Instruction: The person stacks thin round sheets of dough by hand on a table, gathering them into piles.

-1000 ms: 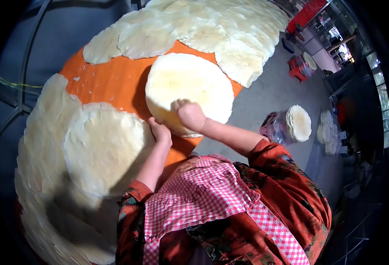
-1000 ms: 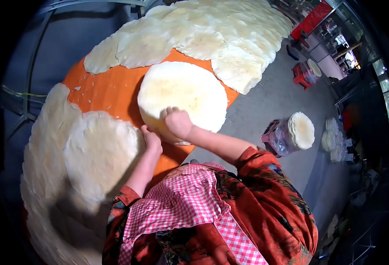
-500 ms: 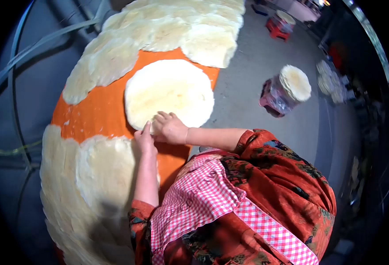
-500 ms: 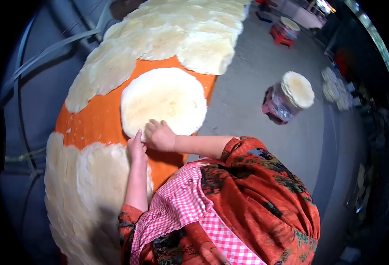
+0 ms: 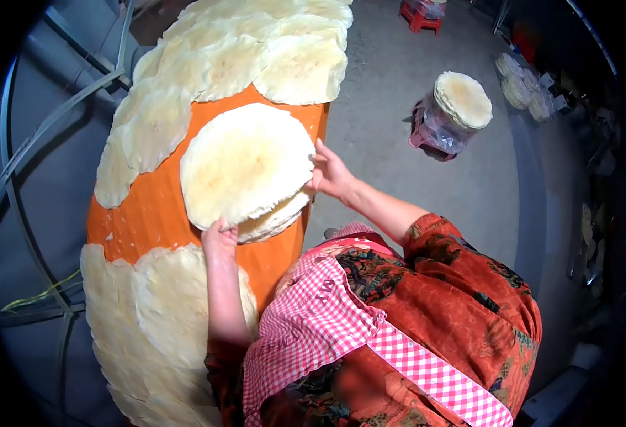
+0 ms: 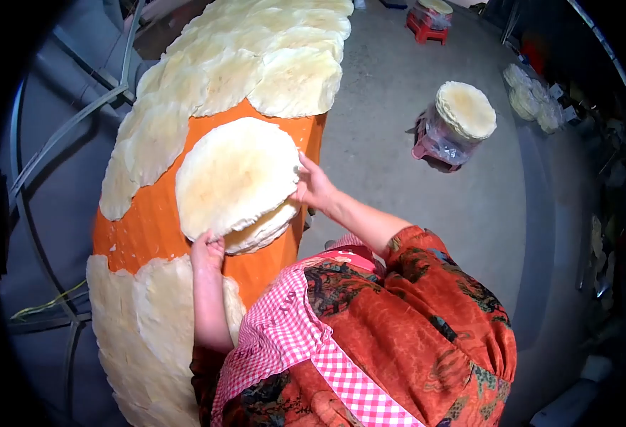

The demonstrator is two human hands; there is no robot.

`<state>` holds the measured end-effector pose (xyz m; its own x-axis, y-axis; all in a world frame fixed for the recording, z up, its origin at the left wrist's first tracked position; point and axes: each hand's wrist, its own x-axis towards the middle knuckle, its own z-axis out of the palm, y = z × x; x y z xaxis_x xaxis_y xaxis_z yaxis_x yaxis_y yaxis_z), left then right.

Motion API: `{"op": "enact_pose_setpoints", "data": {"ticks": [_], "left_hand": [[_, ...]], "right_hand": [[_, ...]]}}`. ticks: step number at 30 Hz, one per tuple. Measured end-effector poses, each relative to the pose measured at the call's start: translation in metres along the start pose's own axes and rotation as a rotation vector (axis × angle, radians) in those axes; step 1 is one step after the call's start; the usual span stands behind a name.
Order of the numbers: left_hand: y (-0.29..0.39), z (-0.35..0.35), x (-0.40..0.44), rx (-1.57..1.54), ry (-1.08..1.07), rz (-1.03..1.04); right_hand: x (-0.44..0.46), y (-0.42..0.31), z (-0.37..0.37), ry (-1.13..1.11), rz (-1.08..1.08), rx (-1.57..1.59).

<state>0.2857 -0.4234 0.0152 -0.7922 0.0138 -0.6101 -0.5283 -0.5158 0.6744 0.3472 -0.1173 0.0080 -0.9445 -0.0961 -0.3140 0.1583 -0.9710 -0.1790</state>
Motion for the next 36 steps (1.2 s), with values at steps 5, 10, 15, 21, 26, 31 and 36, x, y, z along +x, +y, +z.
{"op": "enact_pose_setpoints", "data": {"ticks": [5,10,15,21,26,31,36], "left_hand": [[-0.047,-0.033,0.016,0.142,-0.001,-0.064],[-0.064,-0.036,0.02,0.438,0.137,0.326],[-0.051,0.008,-0.053,1.616,0.244,0.839],[-0.072,-0.003,-0.044,1.461,0.071,0.704],[-0.088,-0.071,-0.12,0.898,0.474,0.964],[-0.13,-0.261,-0.174,0.287,1.096,0.923],[-0.111,-0.285,-0.225,-0.242,0.782,0.621]], "right_hand": [[0.047,-0.021,-0.013,0.368,-0.173,-1.053],[0.028,-0.033,0.011,0.615,-0.165,-1.943],[0.08,-0.048,0.007,0.177,-1.18,-2.399],[0.101,-0.019,0.02,0.023,-0.302,-2.869],[0.076,0.028,0.06,-0.48,-0.942,-2.394],[0.011,0.186,0.059,-0.892,-0.193,-1.789],[-0.038,0.337,0.048,-1.548,-0.313,-1.884]]}}
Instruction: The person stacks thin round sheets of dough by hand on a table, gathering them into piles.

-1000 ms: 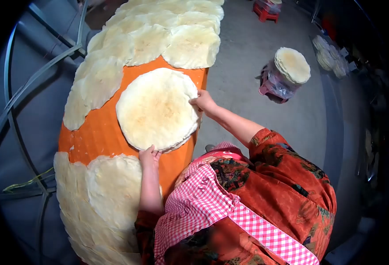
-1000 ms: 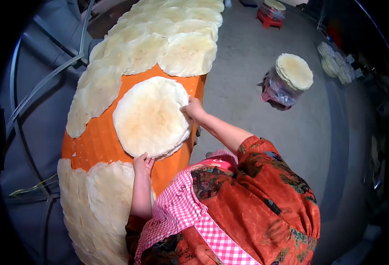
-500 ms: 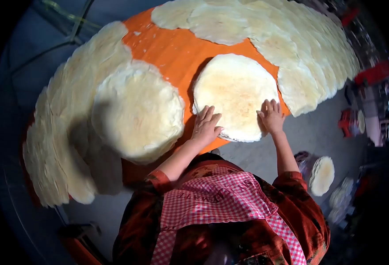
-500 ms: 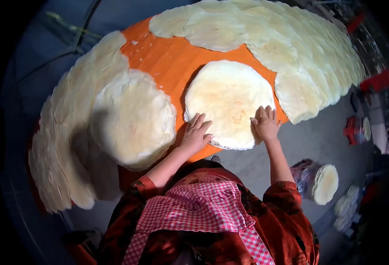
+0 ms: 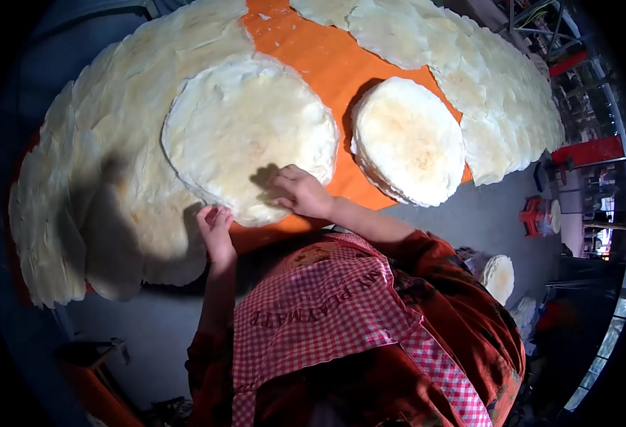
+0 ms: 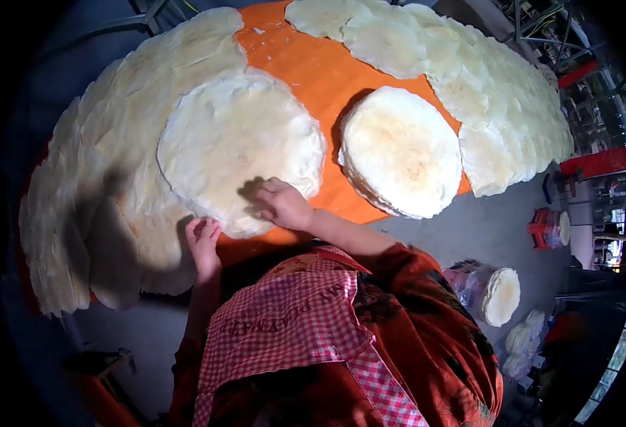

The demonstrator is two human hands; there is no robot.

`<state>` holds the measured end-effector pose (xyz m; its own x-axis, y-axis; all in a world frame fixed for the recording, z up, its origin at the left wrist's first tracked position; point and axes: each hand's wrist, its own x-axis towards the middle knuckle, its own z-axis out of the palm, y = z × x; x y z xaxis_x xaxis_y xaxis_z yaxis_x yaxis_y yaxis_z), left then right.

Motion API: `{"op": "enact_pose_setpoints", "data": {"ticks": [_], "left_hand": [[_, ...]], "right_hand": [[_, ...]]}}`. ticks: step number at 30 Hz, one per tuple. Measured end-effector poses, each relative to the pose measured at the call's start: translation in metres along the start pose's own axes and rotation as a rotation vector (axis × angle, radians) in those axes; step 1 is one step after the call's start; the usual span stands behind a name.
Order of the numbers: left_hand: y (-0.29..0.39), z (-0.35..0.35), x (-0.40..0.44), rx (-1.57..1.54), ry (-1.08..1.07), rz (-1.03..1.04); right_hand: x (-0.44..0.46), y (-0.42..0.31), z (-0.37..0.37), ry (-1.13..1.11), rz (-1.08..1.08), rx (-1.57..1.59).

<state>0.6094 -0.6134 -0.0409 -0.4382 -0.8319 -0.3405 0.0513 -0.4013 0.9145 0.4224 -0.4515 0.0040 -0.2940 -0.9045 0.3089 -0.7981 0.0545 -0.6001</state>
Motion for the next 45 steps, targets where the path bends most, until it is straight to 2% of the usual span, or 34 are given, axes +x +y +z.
{"op": "enact_pose_setpoints", "data": {"ticks": [3,6,7,10,14,15,18,19,22,25,28,33,39,42,45], "left_hand": [[0.001,-0.019,0.001,-0.098,-0.099,-0.05],[0.004,-0.027,0.002,-0.147,-0.13,-0.094],[0.007,-0.027,0.002,-0.163,-0.156,-0.101],[0.005,-0.022,0.014,-0.115,-0.129,0.005],[0.026,-0.013,0.048,-0.02,-0.099,0.097],[0.026,-0.01,0.054,-0.092,-0.083,0.047],[0.034,-0.002,0.071,0.067,-0.109,-0.14],[0.036,-0.004,0.077,0.034,-0.21,-0.25],[0.042,0.005,0.085,0.123,-0.202,-0.343],[0.039,0.006,0.093,-0.073,-0.275,-0.314],[0.047,0.013,0.08,-0.416,-0.401,-0.356],[0.05,0.024,0.078,-0.219,-0.216,-0.302],[0.054,0.033,0.072,-0.111,-0.286,-0.228],[0.052,0.025,0.076,-0.355,-0.457,-0.229],[0.053,0.017,0.078,-0.432,-0.495,-0.324]], "right_hand": [[0.02,0.003,0.04,-0.009,-0.145,-0.32],[0.021,0.012,0.054,-0.133,-0.092,-0.313],[0.028,-0.016,0.035,-0.192,0.089,-0.266],[0.03,-0.033,0.039,-0.175,0.135,-0.361],[0.046,-0.046,0.05,-0.083,0.132,-0.358],[0.047,-0.046,0.052,-0.082,0.161,-0.335],[0.048,-0.038,0.055,-0.045,0.188,-0.246],[0.047,-0.036,0.054,-0.077,0.202,-0.243],[0.05,-0.031,0.05,-0.037,0.15,-0.18],[0.061,-0.028,0.049,0.015,0.168,-0.086],[0.069,-0.028,0.055,0.015,0.246,0.042],[0.081,-0.037,0.074,0.025,0.386,-0.066],[0.085,-0.045,0.083,-0.017,0.434,-0.212],[0.088,-0.044,0.082,0.013,0.451,-0.136],[0.089,-0.043,0.076,0.028,0.483,0.004]]}}
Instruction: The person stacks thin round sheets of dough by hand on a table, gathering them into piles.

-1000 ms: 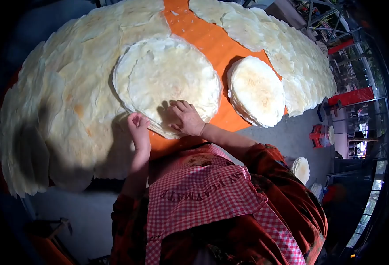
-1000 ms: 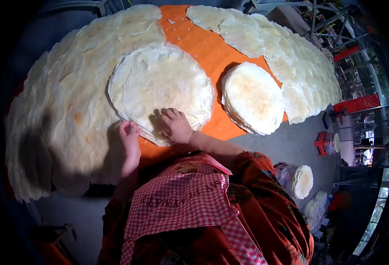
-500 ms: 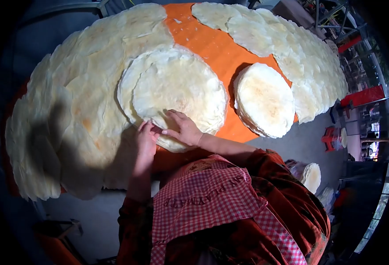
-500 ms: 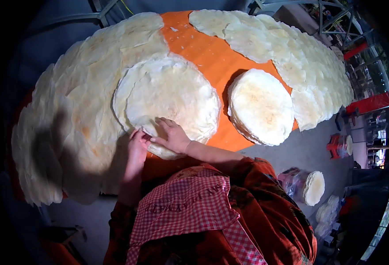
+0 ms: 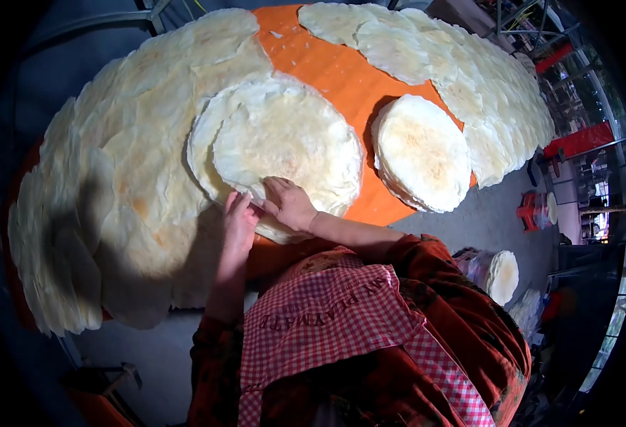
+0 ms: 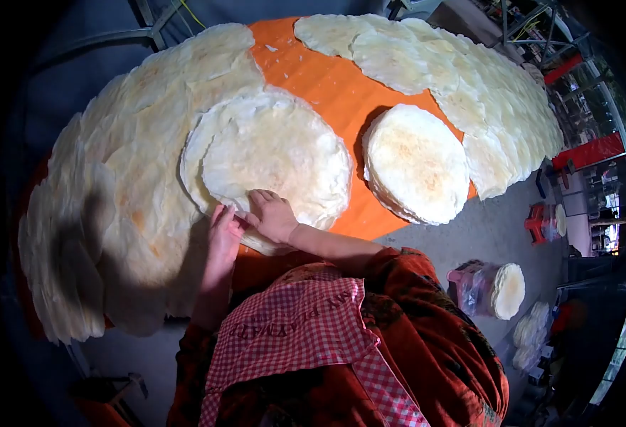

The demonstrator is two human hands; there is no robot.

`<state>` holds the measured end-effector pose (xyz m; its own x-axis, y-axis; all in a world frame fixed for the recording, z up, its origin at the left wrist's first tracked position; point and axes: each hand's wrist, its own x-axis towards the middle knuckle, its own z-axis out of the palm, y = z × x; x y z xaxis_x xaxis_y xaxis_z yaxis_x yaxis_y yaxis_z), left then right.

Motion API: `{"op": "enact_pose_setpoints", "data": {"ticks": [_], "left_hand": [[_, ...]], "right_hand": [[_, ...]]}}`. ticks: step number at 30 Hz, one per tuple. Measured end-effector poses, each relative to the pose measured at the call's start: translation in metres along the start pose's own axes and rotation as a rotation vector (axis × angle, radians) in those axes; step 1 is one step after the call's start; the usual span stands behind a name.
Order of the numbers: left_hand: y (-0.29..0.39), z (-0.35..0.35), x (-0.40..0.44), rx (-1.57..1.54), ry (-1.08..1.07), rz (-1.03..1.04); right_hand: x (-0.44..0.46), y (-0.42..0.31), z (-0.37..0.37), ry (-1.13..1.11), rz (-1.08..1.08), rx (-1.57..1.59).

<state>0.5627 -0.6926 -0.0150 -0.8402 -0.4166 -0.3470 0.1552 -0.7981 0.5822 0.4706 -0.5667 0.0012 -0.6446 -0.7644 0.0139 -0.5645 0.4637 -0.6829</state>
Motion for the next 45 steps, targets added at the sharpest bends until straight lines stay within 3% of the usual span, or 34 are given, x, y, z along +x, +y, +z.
{"op": "enact_pose_setpoints", "data": {"ticks": [3,6,9,10,11,12,13,14,15,16,18,19,21,24,27,28,29,30,32,33,35,36,37,38,39,40,41,42,45], "left_hand": [[-0.002,-0.009,0.006,0.065,0.083,0.019],[-0.008,-0.002,0.012,0.576,0.227,0.055],[-0.029,-0.014,0.019,0.712,0.389,-0.003],[-0.033,-0.016,0.021,0.601,0.415,0.008],[-0.015,0.009,0.007,0.647,0.426,-0.062],[-0.032,-0.029,0.03,0.802,0.331,0.067],[-0.049,-0.065,0.052,0.95,0.231,0.198],[-0.035,-0.024,0.028,0.66,0.28,0.22],[-0.028,-0.013,0.017,0.347,0.059,0.25],[-0.032,-0.019,0.024,0.415,0.087,0.304],[-0.032,-0.015,0.026,0.495,0.14,0.33],[-0.023,-0.002,0.012,0.517,0.164,0.295],[-0.019,0.0,0.014,0.557,0.203,0.241],[-0.035,-0.019,0.02,0.524,0.262,0.165],[-0.037,-0.024,0.023,0.562,0.222,0.209],[-0.03,-0.008,0.012,0.496,0.195,0.235],[-0.047,-0.032,0.025,0.401,0.148,0.219],[-0.035,-0.017,0.013,0.413,0.233,0.08],[-0.026,-0.005,0.002,0.385,0.307,-0.092],[-0.03,-0.013,0.004,0.395,0.276,-0.112],[-0.036,-0.013,0.001,0.493,0.329,-0.089],[-0.053,-0.041,0.018,0.715,0.271,0.104],[-0.07,-0.069,0.032,0.935,0.201,0.292],[-0.065,-0.053,0.024,0.662,0.256,0.166],[-0.055,-0.045,0.014,0.423,0.101,0.185],[-0.043,-0.025,0.003,0.443,0.173,0.162],[-0.037,-0.009,-0.004,0.459,0.25,0.143],[-0.039,-0.015,-0.001,0.469,0.223,0.144],[-0.059,-0.047,0.017,0.526,0.181,0.159]], "right_hand": [[0.001,-0.003,0.005,0.039,-0.013,-0.133],[0.002,0.002,0.021,0.06,-0.054,-0.296],[0.034,-0.022,-0.034,-0.411,0.182,-0.355],[0.068,0.026,-0.034,-0.227,0.093,-0.263],[0.107,0.064,-0.072,-0.091,-0.068,-0.106],[0.145,0.1,-0.111,0.023,-0.247,0.028],[0.199,0.095,-0.15,0.052,-0.085,-0.432],[0.172,0.016,-0.229,-0.004,-0.023,-0.306],[0.196,0.029,-0.259,0.038,-0.25,-0.335],[0.203,0.016,-0.278,0.196,-0.324,-0.52],[0.209,-0.005,-0.326,0.147,-0.309,-0.49],[0.214,-0.008,-0.35,0.19,-0.163,-0.603],[0.277,0.061,-0.407,0.127,-0.161,-0.218],[0.236,-0.024,-0.4,0.117,-0.187,-0.449],[0.179,-0.088,-0.346,0.05,-0.287,-0.564],[0.133,-0.123,-0.312,0.049,-0.153,-0.758],[0.103,-0.126,-0.273,0.042,-0.063,-0.637],[0.099,-0.096,-0.227,-0.08,-0.029,-0.89],[0.06,-0.019,-0.117,-0.072,-0.074,-0.61],[0.031,-0.025,-0.095,-0.218,-0.026,-0.208],[0.034,0.016,-0.048,0.208,0.062,-0.024],[0.047,-0.027,-0.105,-0.012,0.039,-0.22],[0.084,0.0,-0.142,0.097,-0.272,0.114],[0.1,-0.025,-0.184,0.097,-0.188,0.007],[0.116,-0.049,-0.226,0.087,-0.104,-0.104],[0.132,-0.074,-0.268,0.069,-0.023,-0.214],[0.152,-0.073,-0.291,0.235,-0.38,-0.575],[0.149,-0.087,-0.301,0.295,-0.512,-0.754],[0.094,-0.12,-0.262,0.123,-0.382,-0.898]]}}
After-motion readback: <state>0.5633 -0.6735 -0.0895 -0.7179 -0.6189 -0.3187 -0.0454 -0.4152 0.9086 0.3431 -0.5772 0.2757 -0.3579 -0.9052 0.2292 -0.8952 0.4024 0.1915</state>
